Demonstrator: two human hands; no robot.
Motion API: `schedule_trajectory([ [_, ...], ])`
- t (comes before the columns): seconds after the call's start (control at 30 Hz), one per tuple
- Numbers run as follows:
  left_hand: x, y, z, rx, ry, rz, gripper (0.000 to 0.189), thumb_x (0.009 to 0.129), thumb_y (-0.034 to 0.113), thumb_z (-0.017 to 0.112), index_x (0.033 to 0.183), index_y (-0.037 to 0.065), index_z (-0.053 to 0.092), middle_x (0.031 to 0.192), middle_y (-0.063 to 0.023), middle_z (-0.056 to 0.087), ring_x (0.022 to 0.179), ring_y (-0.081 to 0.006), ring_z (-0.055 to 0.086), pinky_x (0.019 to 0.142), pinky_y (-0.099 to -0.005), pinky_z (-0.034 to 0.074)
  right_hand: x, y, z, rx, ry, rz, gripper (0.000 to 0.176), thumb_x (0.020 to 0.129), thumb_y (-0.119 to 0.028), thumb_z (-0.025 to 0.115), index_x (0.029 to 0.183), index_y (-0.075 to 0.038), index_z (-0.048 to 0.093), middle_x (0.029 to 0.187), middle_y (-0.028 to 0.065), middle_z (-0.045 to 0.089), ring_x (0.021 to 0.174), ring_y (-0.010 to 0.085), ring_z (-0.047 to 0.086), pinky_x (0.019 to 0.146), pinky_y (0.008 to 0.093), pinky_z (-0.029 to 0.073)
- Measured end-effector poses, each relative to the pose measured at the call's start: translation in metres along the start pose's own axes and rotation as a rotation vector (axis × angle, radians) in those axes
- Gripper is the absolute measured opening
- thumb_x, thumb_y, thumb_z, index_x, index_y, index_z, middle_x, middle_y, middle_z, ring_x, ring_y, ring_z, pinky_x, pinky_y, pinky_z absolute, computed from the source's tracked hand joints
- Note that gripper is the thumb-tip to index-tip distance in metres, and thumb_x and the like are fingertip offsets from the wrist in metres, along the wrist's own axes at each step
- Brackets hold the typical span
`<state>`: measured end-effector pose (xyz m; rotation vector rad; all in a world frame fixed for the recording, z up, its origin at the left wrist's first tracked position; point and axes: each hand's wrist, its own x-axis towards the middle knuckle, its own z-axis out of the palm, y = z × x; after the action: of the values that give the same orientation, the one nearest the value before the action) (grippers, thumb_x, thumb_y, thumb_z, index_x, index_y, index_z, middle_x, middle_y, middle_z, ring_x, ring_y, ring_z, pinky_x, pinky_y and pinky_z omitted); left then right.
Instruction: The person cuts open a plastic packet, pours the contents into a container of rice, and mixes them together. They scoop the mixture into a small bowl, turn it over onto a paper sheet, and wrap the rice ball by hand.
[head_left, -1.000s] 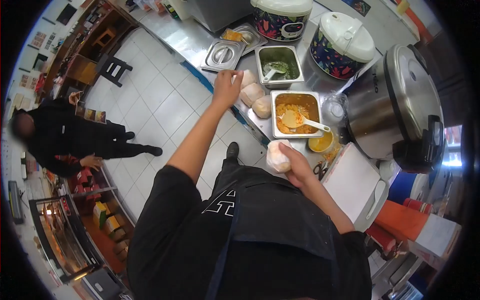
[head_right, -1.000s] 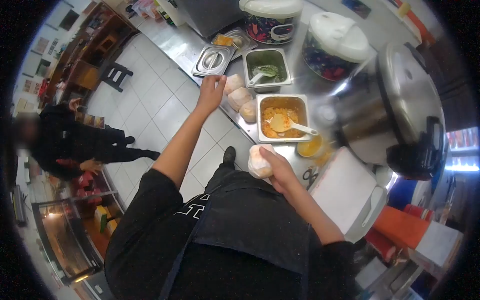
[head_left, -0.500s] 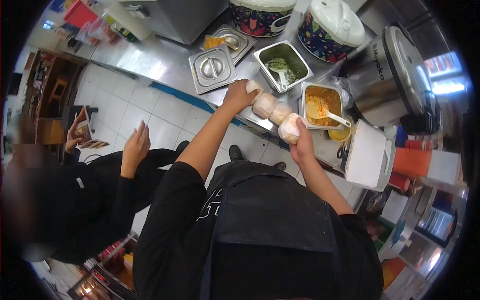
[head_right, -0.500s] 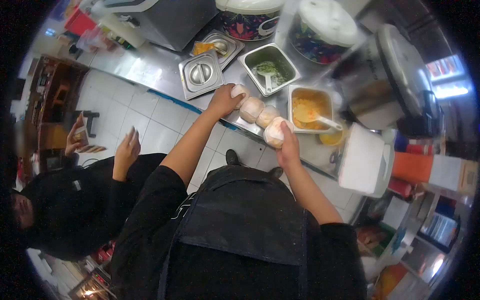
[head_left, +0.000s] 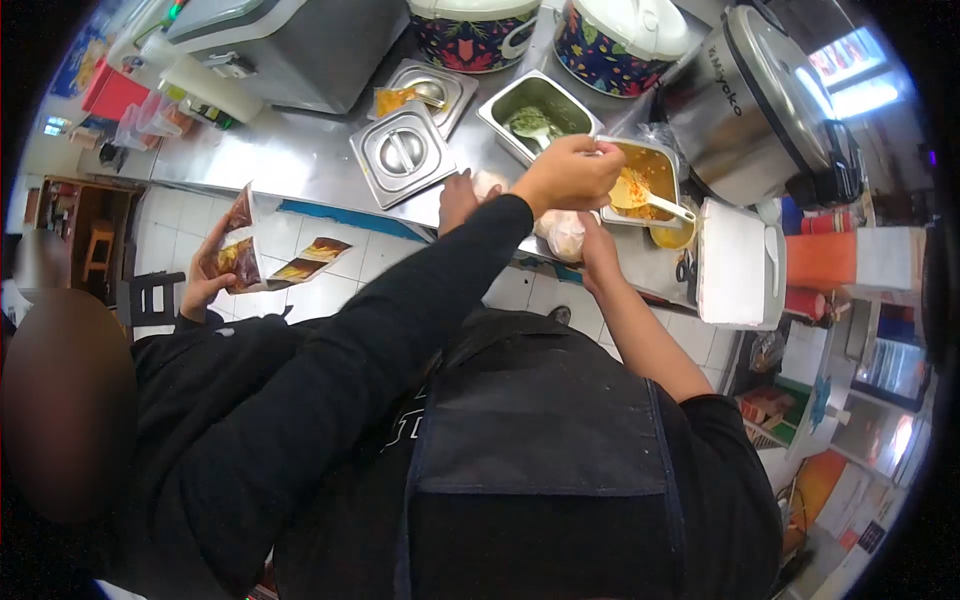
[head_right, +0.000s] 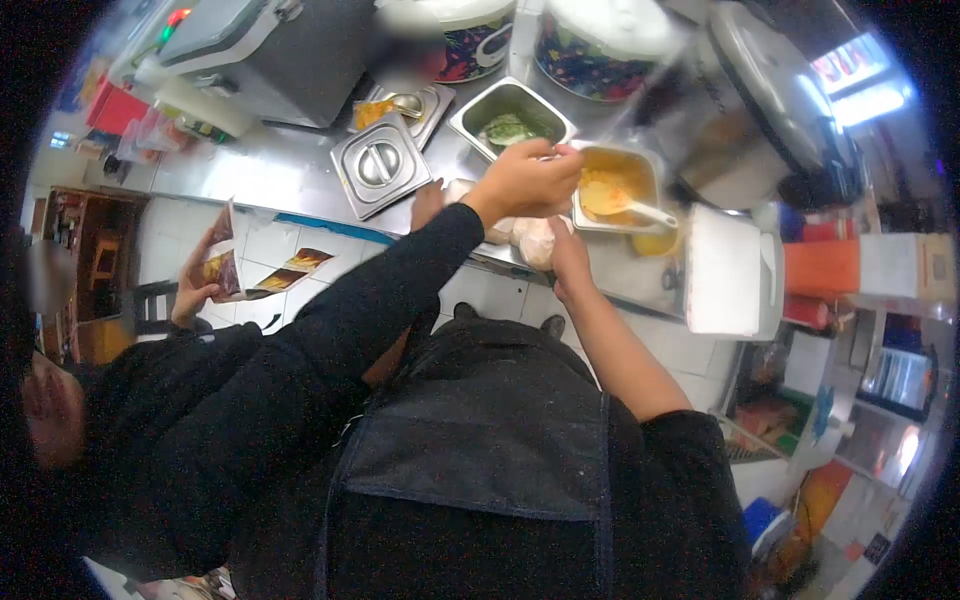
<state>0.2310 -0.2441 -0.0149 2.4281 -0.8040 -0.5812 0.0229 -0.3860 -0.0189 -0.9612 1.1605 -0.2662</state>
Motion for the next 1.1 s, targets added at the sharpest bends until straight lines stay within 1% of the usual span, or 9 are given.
schedule_trajectory([
  [0.17,-0.035,0.004,0.007,-0.111,0.377,0.266,0.053,0.092,0.037,0.07,0.133,0.005,0.058,0.131,-0.0212,0.053,0.121,-0.0392,0.05,0.104,-0.0509,0.038,-0.03,0.017,-0.013,0.231,-0.059,-0.179,0.028,0.105,-0.022,0.05,0.125,-0.006,0.061,0.113,0.0064,0.069,0.102,0.0199,0.069,0.086,0.0377,0.056],
  [0.27,-0.038,0.004,0.01,-0.151,0.449,0.335,0.049,0.093,0.032,0.071,0.133,0.008,0.058,0.13,-0.0175,0.051,0.12,-0.0377,0.048,0.103,-0.0519,0.036,-0.046,0.008,-0.028,0.446,0.047,0.041,0.025,0.105,-0.02,0.052,0.125,-0.007,0.059,0.118,0.007,0.068,0.105,0.023,0.069,0.092,0.0408,0.058],
  [0.4,-0.034,0.002,0.014,-0.193,0.504,0.4,0.046,0.094,0.031,0.07,0.131,0.007,0.058,0.129,-0.0189,0.051,0.12,-0.0386,0.047,0.104,-0.0514,0.035,-0.008,0.049,-0.068,0.531,-0.017,-0.133,0.037,0.107,-0.04,0.054,0.125,-0.009,0.059,0.11,0.0077,0.07,0.098,0.0241,0.07,0.09,0.043,0.059],
  [0.43,-0.034,0.003,0.014,-0.199,0.505,0.403,0.044,0.095,0.031,0.069,0.13,0.007,0.059,0.129,-0.0199,0.051,0.121,-0.0388,0.047,0.105,-0.0513,0.035,0.0,0.053,-0.077,0.612,-0.38,-0.087,0.045,0.103,-0.047,0.058,0.124,-0.007,0.059,0.107,0.0093,0.07,0.095,0.0242,0.07,0.086,0.0419,0.06],
  [0.47,-0.034,0.004,0.014,-0.204,0.507,0.406,0.043,0.095,0.031,0.069,0.129,0.006,0.059,0.129,-0.0208,0.051,0.122,-0.039,0.046,0.106,-0.0512,0.034,0.012,0.055,-0.082,0.572,-0.219,0.074,0.048,0.101,-0.048,0.061,0.124,-0.006,0.059,0.107,0.0109,0.071,0.093,0.023,0.07,0.08,0.0392,0.059],
  [0.53,-0.035,0.006,0.015,-0.192,0.506,0.426,0.043,0.095,0.031,0.068,0.129,0.006,0.059,0.129,-0.0194,0.052,0.12,-0.0384,0.047,0.104,-0.0509,0.035,0.022,0.053,-0.082,-0.32,0.293,-0.222,0.049,0.101,-0.046,0.064,0.126,-0.003,0.059,0.105,0.0117,0.071,0.087,0.0213,0.07,0.074,0.0355,0.058],
  [0.73,-0.046,0.011,0.024,-0.206,0.525,0.386,0.041,0.097,0.029,0.066,0.129,0.006,0.059,0.13,-0.0184,0.05,0.118,-0.0373,0.047,0.103,-0.0505,0.035,0.011,0.021,-0.091,-0.727,0.149,-0.419,0.051,0.102,-0.037,0.065,0.131,0.003,0.055,0.102,0.0121,0.071,0.08,0.0178,0.07,0.068,0.0306,0.056],
  [0.83,-0.053,0.009,0.031,-0.263,0.537,0.335,0.038,0.098,0.027,0.065,0.129,0.005,0.058,0.13,-0.0183,0.049,0.119,-0.0374,0.047,0.104,-0.05,0.035,-0.004,0.016,-0.085,-0.204,0.16,-0.158,0.051,0.103,-0.031,0.064,0.137,0.004,0.052,0.111,0.0139,0.07,0.092,0.0182,0.07,0.076,0.0312,0.058],
  [1.1,-0.035,-0.012,0.04,-0.248,0.43,0.273,0.047,0.099,0.024,0.066,0.135,-0.002,0.054,0.137,-0.024,0.054,0.127,-0.04,0.051,0.11,-0.0478,0.037,-0.001,0.046,-0.107,0.002,-0.226,-0.438,0.059,0.106,-0.017,0.06,0.152,0.008,0.033,0.141,0.0242,0.056,0.125,0.026,0.06,0.105,0.0362,0.049],
])
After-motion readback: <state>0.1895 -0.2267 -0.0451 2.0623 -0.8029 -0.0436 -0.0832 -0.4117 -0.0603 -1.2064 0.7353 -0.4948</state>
